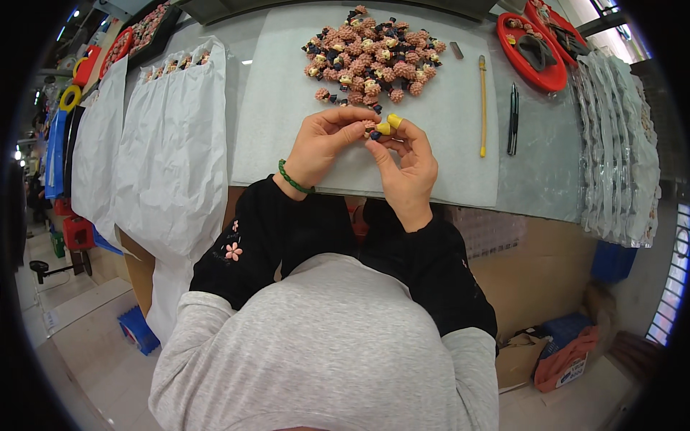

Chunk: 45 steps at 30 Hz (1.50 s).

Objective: Sorting small plastic components and placing them into clear molded plastic trays at a factory workbench.

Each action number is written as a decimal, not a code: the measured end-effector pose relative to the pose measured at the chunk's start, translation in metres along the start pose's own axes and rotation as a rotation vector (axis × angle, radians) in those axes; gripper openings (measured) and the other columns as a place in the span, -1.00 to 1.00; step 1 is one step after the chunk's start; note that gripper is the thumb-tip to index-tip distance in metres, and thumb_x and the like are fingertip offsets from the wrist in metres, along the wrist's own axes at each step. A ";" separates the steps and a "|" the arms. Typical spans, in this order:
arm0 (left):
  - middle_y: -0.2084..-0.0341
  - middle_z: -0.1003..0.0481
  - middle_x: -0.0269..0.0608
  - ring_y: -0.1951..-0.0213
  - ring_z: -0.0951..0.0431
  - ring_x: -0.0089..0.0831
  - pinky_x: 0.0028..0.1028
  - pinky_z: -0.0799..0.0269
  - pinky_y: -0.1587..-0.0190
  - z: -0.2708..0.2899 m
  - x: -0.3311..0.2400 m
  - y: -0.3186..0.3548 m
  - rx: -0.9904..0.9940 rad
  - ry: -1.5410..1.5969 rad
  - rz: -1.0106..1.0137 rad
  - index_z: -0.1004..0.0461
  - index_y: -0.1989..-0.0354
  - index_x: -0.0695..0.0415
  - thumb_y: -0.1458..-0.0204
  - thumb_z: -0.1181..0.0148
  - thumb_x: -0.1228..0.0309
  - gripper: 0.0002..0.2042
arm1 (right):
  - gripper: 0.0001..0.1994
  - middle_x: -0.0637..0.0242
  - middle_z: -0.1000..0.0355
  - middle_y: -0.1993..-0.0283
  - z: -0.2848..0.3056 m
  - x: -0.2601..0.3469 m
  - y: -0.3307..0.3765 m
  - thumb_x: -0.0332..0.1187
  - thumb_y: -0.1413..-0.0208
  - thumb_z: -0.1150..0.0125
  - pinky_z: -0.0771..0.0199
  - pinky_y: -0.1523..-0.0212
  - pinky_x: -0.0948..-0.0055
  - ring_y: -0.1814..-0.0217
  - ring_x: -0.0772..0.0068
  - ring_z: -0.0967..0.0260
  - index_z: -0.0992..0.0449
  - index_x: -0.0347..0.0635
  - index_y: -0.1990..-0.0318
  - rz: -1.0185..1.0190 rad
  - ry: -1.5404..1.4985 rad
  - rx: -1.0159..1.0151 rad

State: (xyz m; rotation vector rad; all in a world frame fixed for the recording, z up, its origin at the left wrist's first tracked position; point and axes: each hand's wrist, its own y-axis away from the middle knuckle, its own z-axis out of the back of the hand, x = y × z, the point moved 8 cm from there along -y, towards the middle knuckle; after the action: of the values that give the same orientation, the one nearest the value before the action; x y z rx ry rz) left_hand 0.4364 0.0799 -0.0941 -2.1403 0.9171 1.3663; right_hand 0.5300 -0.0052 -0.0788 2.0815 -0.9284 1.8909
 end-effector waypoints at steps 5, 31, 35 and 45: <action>0.21 -0.42 -0.17 0.19 -0.41 -0.50 -0.54 -0.31 0.09 0.000 -0.001 -0.001 0.024 0.061 0.012 -0.38 0.16 0.30 0.03 0.00 0.58 -0.77 | -0.62 0.21 -0.31 0.22 -0.001 0.000 -0.002 -0.64 0.14 -0.17 -0.36 0.21 0.58 0.22 0.48 -0.31 -0.25 -0.39 0.10 0.037 0.037 0.009; 0.49 -0.36 -0.39 0.55 -0.24 -0.73 -0.74 -0.12 0.57 -0.002 0.000 0.011 0.027 0.073 0.126 -0.36 0.21 0.21 -0.10 0.12 0.32 -0.76 | -0.72 0.27 -0.31 0.22 -0.011 0.007 -0.018 -0.63 0.10 -0.13 -0.35 0.17 0.56 0.19 0.51 -0.28 -0.30 -0.38 0.17 -0.046 0.010 0.045; 0.52 -0.34 -0.41 0.58 -0.23 -0.74 -0.75 -0.11 0.58 -0.003 0.000 0.011 0.003 0.053 0.104 -0.37 0.25 0.21 -0.10 0.10 0.32 -0.78 | -0.69 0.25 -0.32 0.21 -0.017 0.016 -0.007 -0.64 0.14 -0.17 -0.31 0.14 0.57 0.18 0.50 -0.29 -0.31 -0.36 0.17 0.114 0.104 0.138; 0.48 -0.36 -0.44 0.55 -0.23 -0.76 -0.77 -0.14 0.52 -0.004 -0.001 0.008 -0.012 -0.046 0.015 -0.36 0.21 0.23 0.01 -0.07 0.42 -0.79 | -0.74 0.25 -0.33 0.20 -0.003 0.001 0.000 -0.57 0.02 -0.07 -0.30 0.12 0.58 0.16 0.51 -0.29 -0.28 -0.36 0.13 -0.028 -0.025 0.011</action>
State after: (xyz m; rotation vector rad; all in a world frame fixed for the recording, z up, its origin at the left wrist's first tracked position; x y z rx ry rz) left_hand 0.4321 0.0723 -0.0913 -2.1058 0.9109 1.4265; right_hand 0.5273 -0.0045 -0.0774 2.1175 -0.8908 1.8647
